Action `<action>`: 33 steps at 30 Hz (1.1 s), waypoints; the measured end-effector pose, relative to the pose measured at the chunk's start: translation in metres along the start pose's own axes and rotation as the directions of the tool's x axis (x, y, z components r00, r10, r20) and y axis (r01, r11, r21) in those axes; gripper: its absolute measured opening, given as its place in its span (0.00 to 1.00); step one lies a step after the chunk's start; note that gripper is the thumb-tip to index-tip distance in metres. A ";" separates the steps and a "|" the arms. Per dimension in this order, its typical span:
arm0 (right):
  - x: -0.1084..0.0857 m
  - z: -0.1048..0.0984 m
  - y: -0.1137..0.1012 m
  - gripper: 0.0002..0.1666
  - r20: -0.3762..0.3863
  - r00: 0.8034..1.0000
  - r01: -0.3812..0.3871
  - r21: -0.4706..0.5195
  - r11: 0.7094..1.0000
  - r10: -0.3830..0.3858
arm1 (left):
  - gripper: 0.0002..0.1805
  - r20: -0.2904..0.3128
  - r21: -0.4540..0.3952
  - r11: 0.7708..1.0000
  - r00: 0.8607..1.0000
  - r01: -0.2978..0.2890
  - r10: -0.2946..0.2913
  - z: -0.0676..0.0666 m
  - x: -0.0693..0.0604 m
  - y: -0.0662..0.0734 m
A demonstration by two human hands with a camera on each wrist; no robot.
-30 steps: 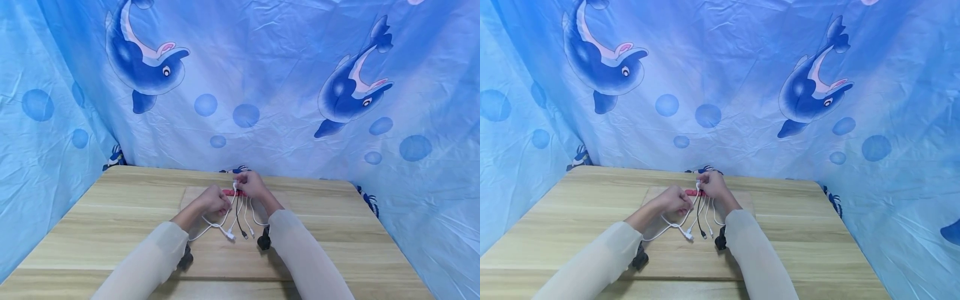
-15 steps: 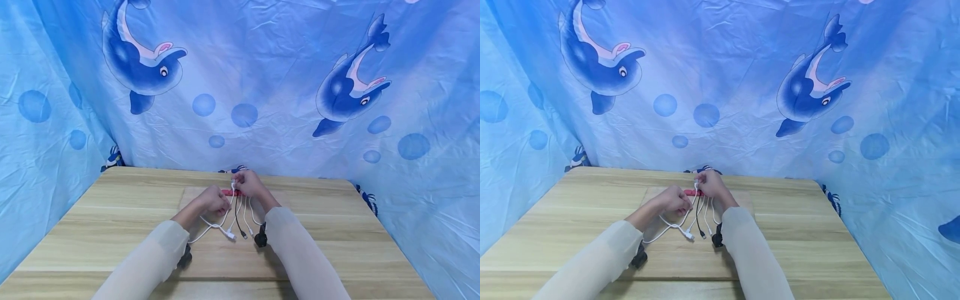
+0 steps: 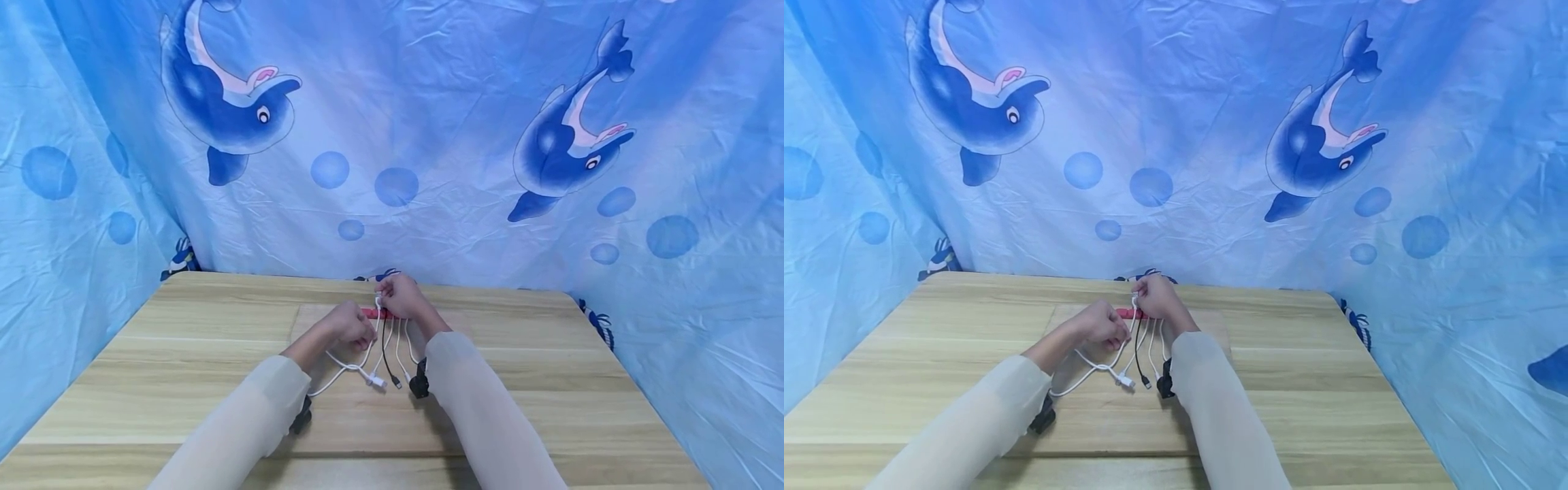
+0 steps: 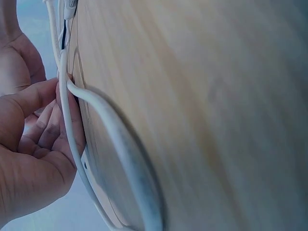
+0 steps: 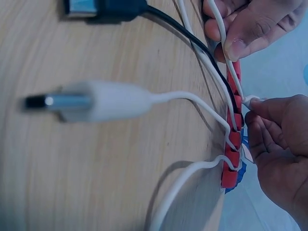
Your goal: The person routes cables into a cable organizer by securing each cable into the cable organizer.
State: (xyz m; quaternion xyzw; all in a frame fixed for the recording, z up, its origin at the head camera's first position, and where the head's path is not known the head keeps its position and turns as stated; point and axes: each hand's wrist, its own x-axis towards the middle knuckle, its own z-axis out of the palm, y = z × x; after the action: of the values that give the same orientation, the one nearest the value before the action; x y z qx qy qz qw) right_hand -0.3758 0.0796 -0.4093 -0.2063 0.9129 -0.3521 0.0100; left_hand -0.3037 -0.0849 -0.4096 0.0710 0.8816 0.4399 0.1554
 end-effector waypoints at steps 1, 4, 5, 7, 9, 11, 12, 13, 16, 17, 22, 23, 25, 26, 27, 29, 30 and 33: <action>0.000 0.000 0.000 0.08 0.000 1.000 -0.001 -0.001 1.000 0.001 | 0.06 0.000 0.000 1.000 1.000 0.001 -0.001 0.000 0.000 0.000; 0.001 0.000 -0.001 0.08 -0.002 1.000 -0.012 0.008 1.000 0.012 | 0.06 0.003 -0.007 1.000 1.000 0.003 -0.003 -0.001 0.001 0.001; 0.001 -0.001 -0.001 0.08 -0.003 1.000 -0.018 0.011 1.000 0.018 | 0.06 0.005 -0.008 1.000 1.000 0.003 -0.003 -0.001 0.002 0.001; 0.002 0.000 0.000 0.09 -0.003 1.000 -0.029 0.008 1.000 0.029 | 0.06 0.009 -0.008 1.000 1.000 0.004 -0.003 -0.001 0.002 0.000; 0.003 -0.001 0.000 0.09 -0.002 0.999 -0.035 0.002 0.999 0.035 | 0.06 0.011 -0.009 1.000 1.000 0.003 -0.003 0.000 0.003 0.000; 0.003 0.000 0.000 0.08 0.000 1.000 -0.031 -0.002 1.000 0.031 | 0.05 0.010 -0.013 1.000 1.000 0.001 -0.001 0.000 0.003 0.000; 0.004 0.000 0.000 0.08 0.000 1.000 -0.030 -0.006 1.000 0.030 | 0.05 0.008 -0.016 1.000 1.000 -0.003 0.003 0.000 0.003 0.000; 0.004 0.000 0.000 0.08 0.001 1.000 -0.030 -0.006 1.000 0.030 | 0.05 0.006 -0.022 1.000 1.000 -0.004 0.004 0.000 0.003 0.000; 0.005 0.000 -0.001 0.08 0.002 0.999 -0.039 -0.017 0.999 0.039 | 0.04 0.005 -0.031 1.000 1.000 -0.005 0.005 -0.001 0.002 0.001; 0.005 0.000 -0.001 0.09 0.001 0.999 -0.043 -0.025 0.999 0.043 | 0.04 0.004 -0.030 1.000 1.000 -0.007 0.008 -0.001 0.001 0.002; 0.008 0.002 -0.004 0.08 0.000 0.999 -0.033 -0.064 0.997 0.033 | 0.05 0.001 -0.044 0.999 1.000 -0.007 0.008 -0.004 0.001 0.002; 0.008 0.002 -0.005 0.08 0.001 1.000 -0.029 -0.071 0.997 0.029 | 0.05 0.000 -0.042 0.999 1.000 -0.008 0.008 -0.004 0.001 0.001; 0.008 0.003 -0.007 0.08 0.005 1.000 -0.027 -0.076 0.997 0.028 | 0.04 0.000 -0.040 0.999 1.000 -0.009 0.009 -0.004 0.002 0.000; 0.008 0.004 -0.007 0.08 0.009 0.999 -0.030 -0.077 0.997 0.031 | 0.04 0.000 -0.040 0.999 1.000 -0.009 0.009 -0.004 0.002 0.000; 0.008 0.004 -0.007 0.09 0.012 0.999 -0.034 -0.076 0.997 0.035 | 0.04 0.000 -0.039 0.999 1.000 -0.006 0.006 -0.004 0.002 0.000; 0.009 0.005 -0.006 0.09 0.011 0.998 -0.053 -0.076 0.996 0.054 | 0.03 0.000 -0.038 0.999 1.000 -0.008 0.008 -0.003 0.003 -0.001; 0.009 0.005 -0.005 0.09 0.010 0.998 -0.061 -0.074 0.995 0.062 | 0.04 0.000 -0.041 0.999 1.000 -0.011 0.011 -0.003 0.004 -0.001; 0.009 0.004 -0.004 0.09 0.004 0.997 -0.079 -0.063 0.995 0.079 | 0.03 -0.008 -0.032 0.999 1.000 -0.015 0.015 -0.002 0.005 -0.001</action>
State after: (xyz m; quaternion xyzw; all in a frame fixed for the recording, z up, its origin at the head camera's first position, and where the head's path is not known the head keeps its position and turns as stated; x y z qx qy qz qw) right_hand -0.3816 0.0711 -0.4087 -0.1713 0.9310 -0.3218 0.0203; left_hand -0.3092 -0.0860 -0.4107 0.0734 0.8744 0.4556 0.1499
